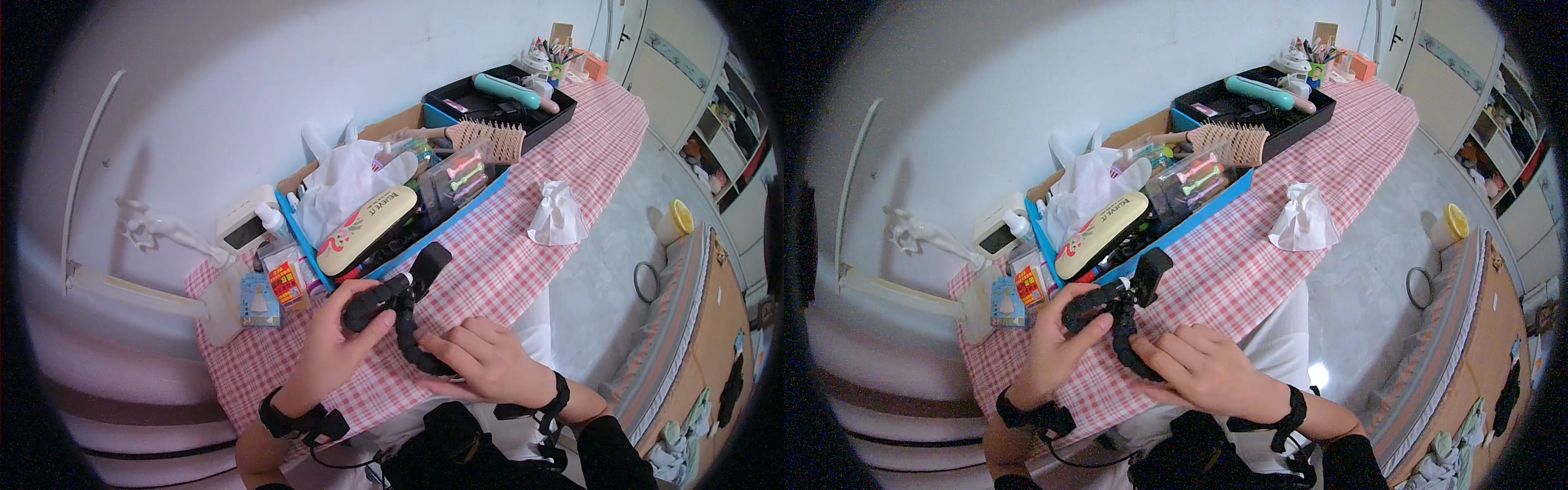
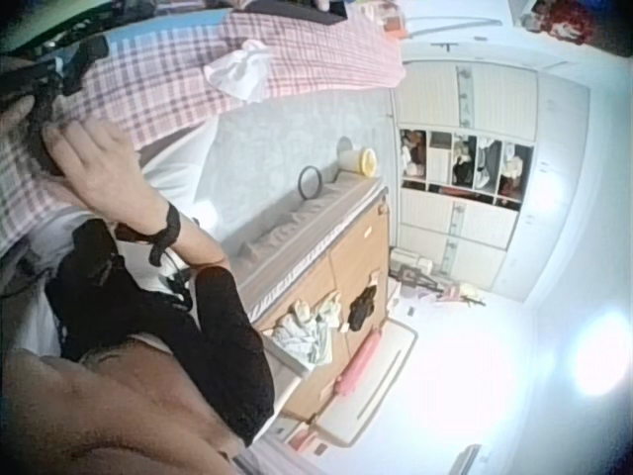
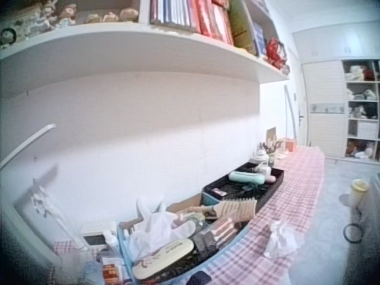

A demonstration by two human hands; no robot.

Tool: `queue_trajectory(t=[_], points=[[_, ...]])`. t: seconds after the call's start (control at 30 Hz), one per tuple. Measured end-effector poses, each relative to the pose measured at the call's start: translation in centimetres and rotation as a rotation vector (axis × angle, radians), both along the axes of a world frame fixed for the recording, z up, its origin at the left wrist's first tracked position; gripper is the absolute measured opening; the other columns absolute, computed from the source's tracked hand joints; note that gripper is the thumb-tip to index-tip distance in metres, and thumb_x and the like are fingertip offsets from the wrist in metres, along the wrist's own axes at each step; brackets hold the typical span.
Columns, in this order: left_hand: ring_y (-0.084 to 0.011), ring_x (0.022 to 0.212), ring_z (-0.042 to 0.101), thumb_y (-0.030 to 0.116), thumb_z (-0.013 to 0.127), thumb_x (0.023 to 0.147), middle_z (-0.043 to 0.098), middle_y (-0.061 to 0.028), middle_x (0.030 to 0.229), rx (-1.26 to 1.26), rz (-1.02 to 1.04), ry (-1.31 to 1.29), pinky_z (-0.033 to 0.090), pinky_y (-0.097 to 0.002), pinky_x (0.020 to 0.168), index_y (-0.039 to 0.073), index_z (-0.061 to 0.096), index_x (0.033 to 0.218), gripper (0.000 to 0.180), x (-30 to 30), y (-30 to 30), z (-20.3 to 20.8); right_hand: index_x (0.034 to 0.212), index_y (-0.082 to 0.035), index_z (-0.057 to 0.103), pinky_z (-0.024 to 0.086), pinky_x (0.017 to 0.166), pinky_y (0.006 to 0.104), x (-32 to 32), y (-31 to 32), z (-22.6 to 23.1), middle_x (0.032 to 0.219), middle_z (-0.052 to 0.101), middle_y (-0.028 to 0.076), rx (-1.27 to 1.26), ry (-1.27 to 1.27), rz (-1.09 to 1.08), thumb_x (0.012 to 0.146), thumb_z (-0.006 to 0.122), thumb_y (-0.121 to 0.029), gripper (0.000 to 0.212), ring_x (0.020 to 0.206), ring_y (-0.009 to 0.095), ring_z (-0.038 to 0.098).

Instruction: Assembling a small flexible tripod on a desk.

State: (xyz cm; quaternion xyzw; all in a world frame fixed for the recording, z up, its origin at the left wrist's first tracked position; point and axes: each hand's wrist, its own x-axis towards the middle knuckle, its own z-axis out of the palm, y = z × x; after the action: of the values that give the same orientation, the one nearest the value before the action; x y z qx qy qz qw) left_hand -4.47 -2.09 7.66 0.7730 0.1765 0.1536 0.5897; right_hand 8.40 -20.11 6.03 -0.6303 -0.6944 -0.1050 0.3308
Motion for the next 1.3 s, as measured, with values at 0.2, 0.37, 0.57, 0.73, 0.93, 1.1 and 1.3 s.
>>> queue_trajectory(t=[0.2,0.37,0.57,0.73,0.93,1.1,1.3], points=[[-0.0045,0.081,0.054,0.008,0.064,0.087,0.06,0.0006,0.088,-0.207,0.042,0.044,0.044,-0.0199,0.069,0.0,0.055,0.109,0.024,0.4,-0.1,0.4,0.113,-0.006,0.06,0.043,0.061,0.0301,1.2,-0.8,-0.3,0.085,0.053,0.006,0.057,0.287,0.022,0.076,0.073,-0.026,0.044,0.072,0.02,0.054],[-0.0054,0.082,0.056,0.008,0.061,0.089,0.062,-0.0013,0.092,-0.201,0.018,0.061,0.046,-0.0204,0.07,0.0,0.056,0.109,0.023,0.5,0.0,0.3,0.101,-0.009,0.068,0.043,0.069,0.0316,2.4,-0.3,0.4,0.091,0.057,0.005,0.198,0.16,-0.226,0.07,0.075,-0.011,0.032,0.081,0.021,0.055],[-0.0082,0.092,0.059,0.008,0.06,0.09,0.062,-0.0047,0.103,-0.402,-0.043,0.041,0.05,-0.023,0.082,-0.001,0.053,0.114,0.026,0.3,0.6,-0.4,0.1,-0.012,0.069,0.042,0.078,0.0348,2.5,-0.5,0.2,0.102,0.058,0.005,0.071,0.203,-0.257,0.069,0.076,-0.013,0.032,0.094,0.022,0.053],[-0.0074,0.094,0.058,0.009,0.059,0.091,0.062,-0.0037,0.103,-0.449,-0.068,0.065,0.05,-0.0224,0.082,-0.001,0.053,0.114,0.025,0.4,0.2,-0.2,0.096,-0.015,0.07,0.04,0.094,0.0386,2.4,0.2,-0.5,0.122,0.054,0.008,0.161,0.047,-0.195,0.068,0.075,-0.018,0.029,0.112,0.028,0.048],[-0.0064,0.089,0.057,0.011,0.058,0.092,0.062,-0.0039,0.101,-0.469,-0.083,0.109,0.048,-0.0198,0.076,-0.001,0.052,0.114,0.026,0.4,0.6,-0.8,0.097,-0.01,0.068,0.043,0.09,0.0398,2.5,1.1,-0.4,0.117,0.057,0.008,0.178,0.083,-0.163,0.069,0.074,-0.019,0.029,0.109,0.027,0.052],[-0.005,0.084,0.056,0.011,0.058,0.093,0.062,-0.0033,0.099,-0.444,-0.059,0.063,0.046,-0.0181,0.072,0.0,0.052,0.114,0.025,0.8,0.5,-1.4,0.099,-0.008,0.067,0.043,0.086,0.037,2.7,1.2,-0.3,0.109,0.058,0.007,0.084,0.144,-0.08,0.071,0.073,-0.019,0.031,0.102,0.024,0.055],[-0.004,0.082,0.055,0.012,0.057,0.094,0.063,-0.0026,0.096,-0.326,-0.058,0.066,0.045,-0.0179,0.068,0.001,0.052,0.114,0.024,0.8,0.5,-2.2,0.1,-0.01,0.067,0.043,0.076,0.0341,2.3,1.2,-0.6,0.101,0.059,0.003,0.044,0.033,-0.154,0.066,0.077,-0.02,0.037,0.094,0.022,0.056]])
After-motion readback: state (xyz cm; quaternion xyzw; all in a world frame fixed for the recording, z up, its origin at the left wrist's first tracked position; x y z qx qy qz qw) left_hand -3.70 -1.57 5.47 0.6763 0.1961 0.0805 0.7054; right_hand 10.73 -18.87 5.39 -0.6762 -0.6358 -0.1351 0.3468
